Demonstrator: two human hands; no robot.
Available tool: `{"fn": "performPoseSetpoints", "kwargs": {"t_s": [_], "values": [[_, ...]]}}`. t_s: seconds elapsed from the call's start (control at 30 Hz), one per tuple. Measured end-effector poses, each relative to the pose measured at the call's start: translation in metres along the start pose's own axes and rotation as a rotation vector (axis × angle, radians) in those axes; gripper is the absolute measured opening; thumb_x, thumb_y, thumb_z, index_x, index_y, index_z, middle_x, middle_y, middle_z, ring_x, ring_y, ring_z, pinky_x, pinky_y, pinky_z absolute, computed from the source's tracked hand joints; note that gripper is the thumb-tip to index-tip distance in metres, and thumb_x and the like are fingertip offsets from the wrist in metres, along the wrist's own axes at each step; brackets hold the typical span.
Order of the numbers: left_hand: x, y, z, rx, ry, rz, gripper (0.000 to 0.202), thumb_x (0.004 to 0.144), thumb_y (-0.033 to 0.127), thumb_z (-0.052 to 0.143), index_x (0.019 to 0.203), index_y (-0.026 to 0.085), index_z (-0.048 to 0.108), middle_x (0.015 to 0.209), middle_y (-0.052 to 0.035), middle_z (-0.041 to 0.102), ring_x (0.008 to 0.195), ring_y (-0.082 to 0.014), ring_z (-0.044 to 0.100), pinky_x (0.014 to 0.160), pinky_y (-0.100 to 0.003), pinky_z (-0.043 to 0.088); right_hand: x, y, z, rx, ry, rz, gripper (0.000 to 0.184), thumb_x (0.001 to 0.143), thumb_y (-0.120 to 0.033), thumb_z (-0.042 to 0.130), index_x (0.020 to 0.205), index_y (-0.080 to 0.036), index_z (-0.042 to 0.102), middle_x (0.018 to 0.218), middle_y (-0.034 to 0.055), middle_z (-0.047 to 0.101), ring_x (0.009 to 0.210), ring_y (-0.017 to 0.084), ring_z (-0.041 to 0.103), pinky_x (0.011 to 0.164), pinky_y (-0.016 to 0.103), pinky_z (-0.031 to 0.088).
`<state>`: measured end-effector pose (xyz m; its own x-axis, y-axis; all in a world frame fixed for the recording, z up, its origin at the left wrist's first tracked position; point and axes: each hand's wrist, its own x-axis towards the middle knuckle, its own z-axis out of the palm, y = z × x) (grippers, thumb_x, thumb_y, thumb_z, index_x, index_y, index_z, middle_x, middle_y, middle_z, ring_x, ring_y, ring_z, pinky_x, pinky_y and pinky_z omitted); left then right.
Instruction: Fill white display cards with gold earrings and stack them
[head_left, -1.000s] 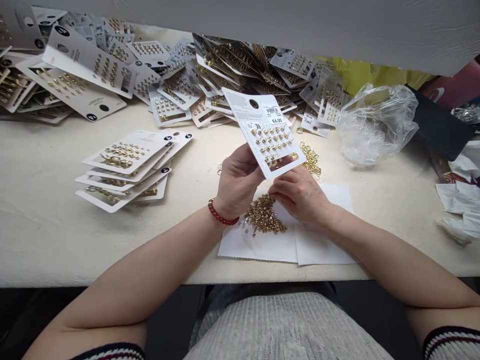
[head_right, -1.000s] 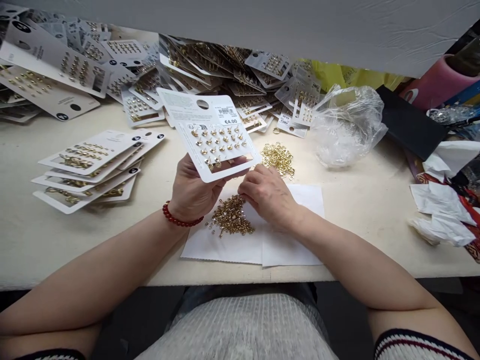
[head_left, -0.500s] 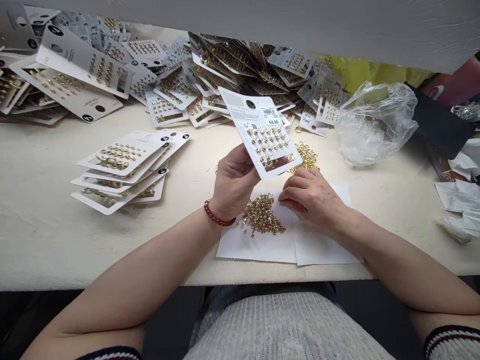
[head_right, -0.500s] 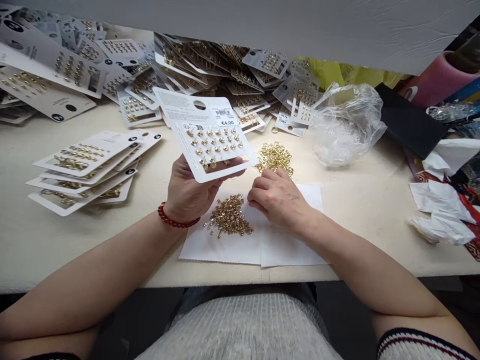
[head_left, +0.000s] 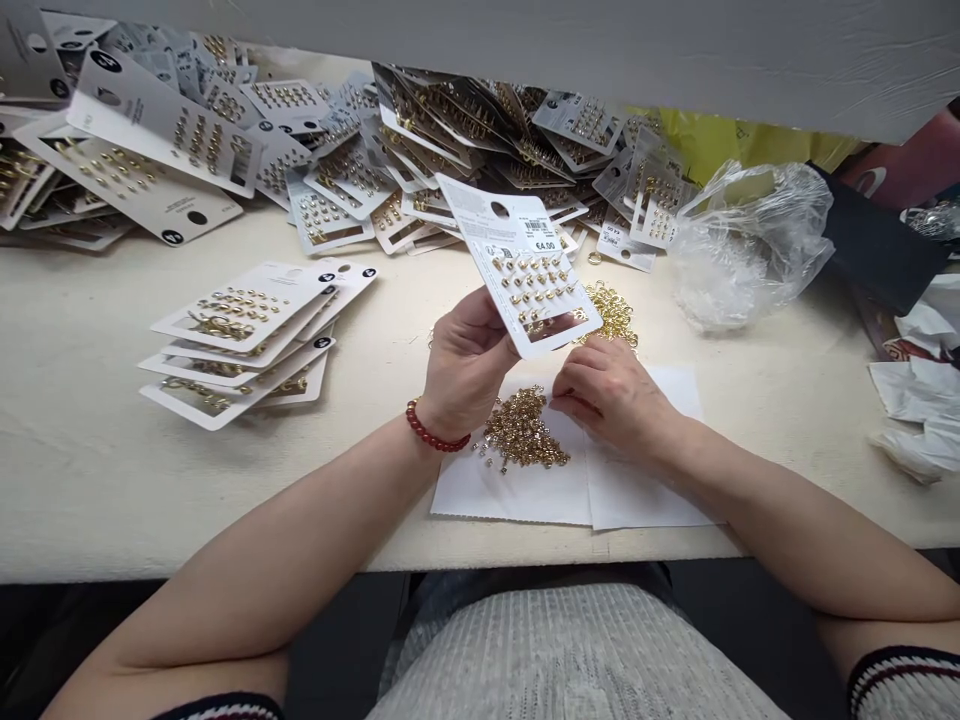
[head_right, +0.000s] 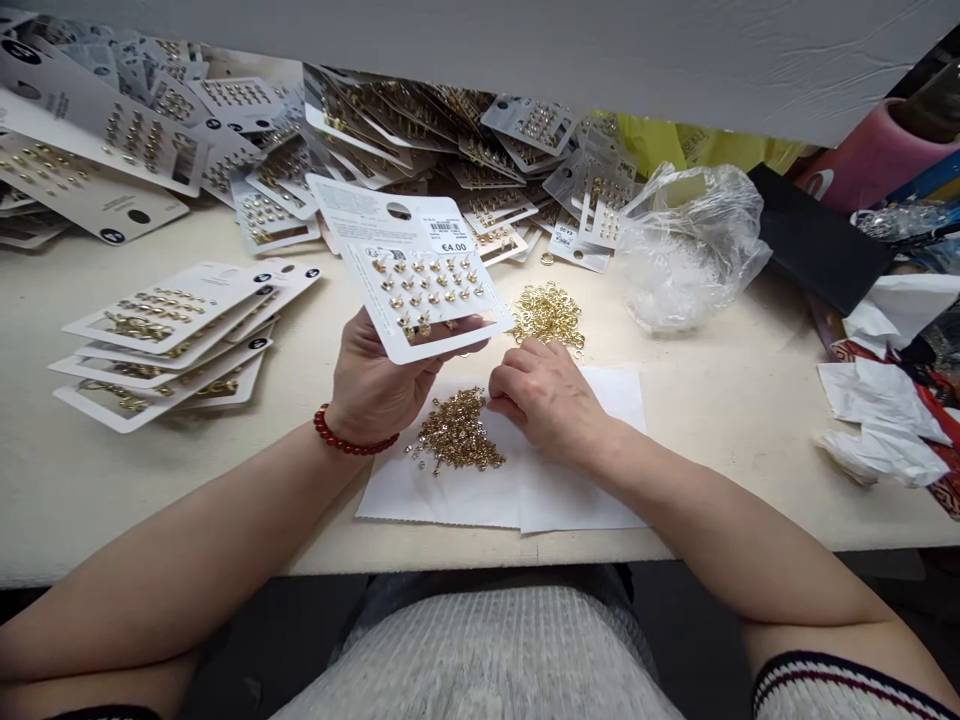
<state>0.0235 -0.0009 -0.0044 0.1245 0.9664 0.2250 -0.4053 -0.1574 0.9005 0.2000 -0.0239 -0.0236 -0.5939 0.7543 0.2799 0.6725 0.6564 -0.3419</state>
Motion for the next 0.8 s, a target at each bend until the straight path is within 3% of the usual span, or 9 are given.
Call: {"fn": "performPoseSetpoints", "kwargs": {"t_s": [0.23,0.43,0.63,0.7,0.8], "values": [[-0.001,-0.002,-0.002,0.034,-0.017,0.016,0.022,0.072,0.029,0.084,0.092,0.027,0.074,0.102,-0.0008,0.077,0.106,-0.0264,0.073,0.090,-0.042,0.065,-0.003,0.001,-0.003,0.005,0.019,-0.048,0.019,0.095,-0.029,0.061,0.080,-0.020,0.069,0.078,0.0029,0.069,0.078,0.019,0.054,0.070,0.036,0.034],[0.000,-0.001,-0.002,0.013,0.003,0.004,0.026,0.067,0.033,0.088,0.089,0.027,0.075,0.101,0.0000,0.078,0.109,-0.0267,0.072,0.095,-0.044,0.063,-0.005,0.006,-0.005,0.038,0.033,-0.058,0.017,0.096,-0.026,0.058,0.086,-0.019,0.069,0.084,0.0045,0.071,0.083,0.019,0.057,0.072,0.036,0.038],[-0.002,0.000,-0.002,0.003,-0.011,-0.008,0.026,0.068,0.036,0.088,0.089,0.027,0.077,0.101,-0.0010,0.079,0.101,-0.0255,0.074,0.092,-0.043,0.064,-0.003,-0.001,-0.005,-0.036,0.060,-0.126,0.021,0.096,-0.021,0.055,0.078,-0.019,0.066,0.077,0.0041,0.069,0.076,0.018,0.055,0.068,0.035,0.038],[-0.002,-0.002,-0.003,0.018,-0.010,-0.006,0.025,0.068,0.035,0.088,0.090,0.027,0.077,0.104,-0.0010,0.079,0.103,-0.0249,0.073,0.092,-0.043,0.064,-0.001,-0.003,-0.010,0.003,0.110,-0.130,0.018,0.095,-0.018,0.055,0.080,-0.019,0.064,0.077,0.0045,0.068,0.076,0.018,0.057,0.068,0.035,0.041],[-0.003,-0.007,-0.005,0.013,-0.047,0.026,0.019,0.072,0.030,0.086,0.089,0.028,0.077,0.105,-0.0003,0.079,0.101,-0.0224,0.074,0.094,-0.041,0.063,0.001,-0.006,-0.023,0.163,0.360,-0.105,0.011,0.091,-0.012,0.058,0.085,-0.019,0.063,0.076,0.0037,0.067,0.073,0.017,0.059,0.065,0.034,0.047]]}}
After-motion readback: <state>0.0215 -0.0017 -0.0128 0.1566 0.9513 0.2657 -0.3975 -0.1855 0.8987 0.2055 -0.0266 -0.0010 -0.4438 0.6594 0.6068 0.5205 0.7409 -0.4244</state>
